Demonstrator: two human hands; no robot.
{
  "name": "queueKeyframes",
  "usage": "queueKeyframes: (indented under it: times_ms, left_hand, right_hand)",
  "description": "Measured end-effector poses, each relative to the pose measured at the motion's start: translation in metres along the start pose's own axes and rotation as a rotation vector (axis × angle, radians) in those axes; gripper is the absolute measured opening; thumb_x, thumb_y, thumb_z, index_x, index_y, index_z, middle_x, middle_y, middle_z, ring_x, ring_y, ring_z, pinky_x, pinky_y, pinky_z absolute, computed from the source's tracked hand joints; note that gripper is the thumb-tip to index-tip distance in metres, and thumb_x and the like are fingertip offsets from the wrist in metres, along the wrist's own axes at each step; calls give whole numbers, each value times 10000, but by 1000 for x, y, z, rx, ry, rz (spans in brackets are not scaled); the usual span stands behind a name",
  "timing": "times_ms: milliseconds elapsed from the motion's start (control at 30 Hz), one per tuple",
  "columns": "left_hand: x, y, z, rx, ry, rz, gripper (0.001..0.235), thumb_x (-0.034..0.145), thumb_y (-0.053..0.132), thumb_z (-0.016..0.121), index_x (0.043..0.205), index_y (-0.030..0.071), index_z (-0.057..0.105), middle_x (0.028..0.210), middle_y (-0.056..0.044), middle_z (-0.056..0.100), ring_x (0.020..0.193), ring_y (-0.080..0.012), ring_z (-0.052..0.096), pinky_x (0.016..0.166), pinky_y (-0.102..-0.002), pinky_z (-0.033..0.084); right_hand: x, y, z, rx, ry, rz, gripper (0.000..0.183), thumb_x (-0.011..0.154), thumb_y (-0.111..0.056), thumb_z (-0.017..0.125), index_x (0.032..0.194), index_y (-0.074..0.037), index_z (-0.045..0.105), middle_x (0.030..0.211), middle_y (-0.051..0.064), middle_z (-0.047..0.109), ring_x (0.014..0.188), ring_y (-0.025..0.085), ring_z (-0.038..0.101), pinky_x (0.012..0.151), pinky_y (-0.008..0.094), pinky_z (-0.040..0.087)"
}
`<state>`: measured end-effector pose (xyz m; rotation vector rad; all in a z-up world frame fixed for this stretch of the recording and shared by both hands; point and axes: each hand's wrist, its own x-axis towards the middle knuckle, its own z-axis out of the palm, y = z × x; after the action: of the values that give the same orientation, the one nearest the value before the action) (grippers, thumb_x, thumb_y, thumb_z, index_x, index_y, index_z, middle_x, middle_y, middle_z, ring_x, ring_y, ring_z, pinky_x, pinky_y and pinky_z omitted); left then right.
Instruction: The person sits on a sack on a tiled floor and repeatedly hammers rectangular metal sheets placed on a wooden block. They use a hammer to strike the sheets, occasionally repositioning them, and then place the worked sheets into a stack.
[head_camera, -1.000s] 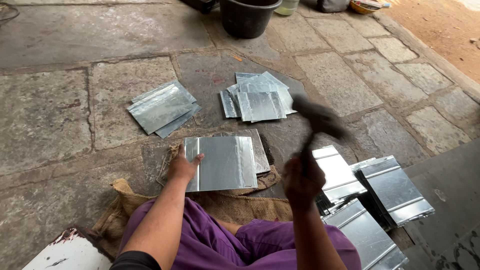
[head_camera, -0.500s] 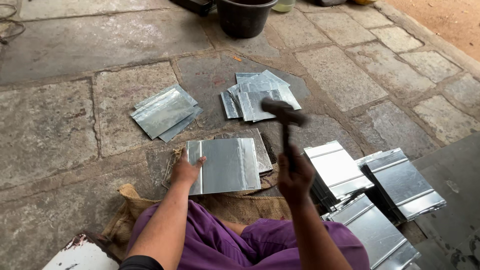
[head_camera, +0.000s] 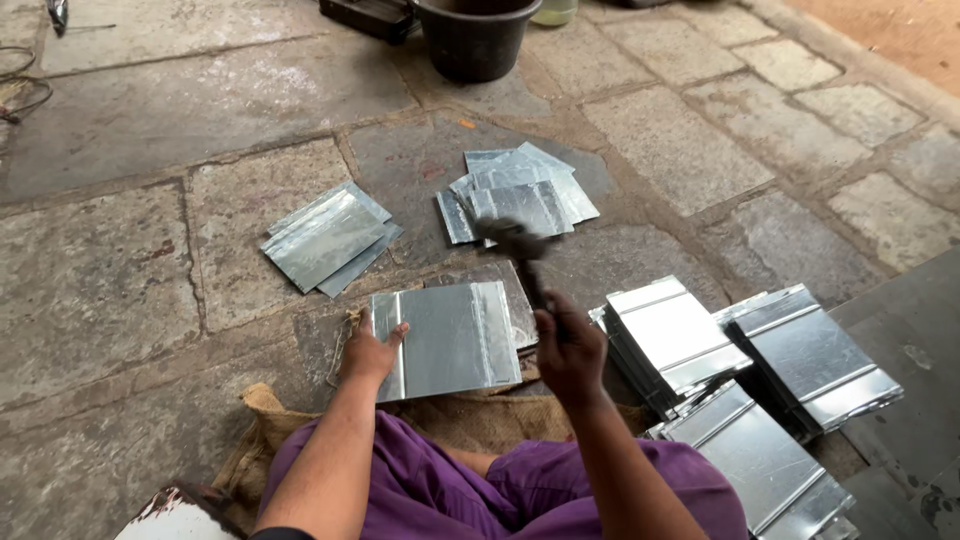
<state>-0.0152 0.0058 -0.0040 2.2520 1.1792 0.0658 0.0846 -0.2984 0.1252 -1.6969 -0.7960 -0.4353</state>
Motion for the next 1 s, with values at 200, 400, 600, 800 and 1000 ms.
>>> queueKeyframes:
  times_ms: [200,400,600,800,1000]
  left_hand:
    - [-17,18,-20,-144,-185,-208,1101,800,725,511,1704,262,88,1581,-221,438,1143,-437,778,943,-519,654]
    - [-15,16,-20,-34,17,39,1094,851,788,577,1647,178,139,1550,-220,447,1315,-433,553,1055,-483,505]
    - [-8,8,-10,-65,-28,-34,1072,828,769,564,1641,205,153,1568,-190,443,1326,-413,559,1037,-483,532]
    - [-14,10,-13,-49,-86,-110,1083,824,773,519,1687,261,112,1530,-225,498,1284,-405,625,979,-460,606]
    - [-7,2,-5,-12,-16,-26,1090,817,805,538,1648,213,155,1563,-202,445,1299,-433,579,993,-475,573]
  right_hand:
    - [-19,13,21,107,55,-137,217,1067,-203,592,1152,-30,690,833,51,697,675,109,651,559,256,514]
    - [-11,29,23,-56,-184,336,212,1000,-192,658,1150,-56,719,681,62,694,508,99,598,431,266,442]
    - [-15,43,21,192,145,-189,163,1060,-175,628,1142,-49,691,749,12,655,621,60,588,524,247,441]
    - [-27,45,30,-223,-157,213,273,979,-174,731,1212,-33,737,799,118,740,699,83,647,577,262,497]
    - [-7,34,21,98,9,99,232,1014,-131,643,1220,-42,699,748,50,689,600,100,618,503,261,483]
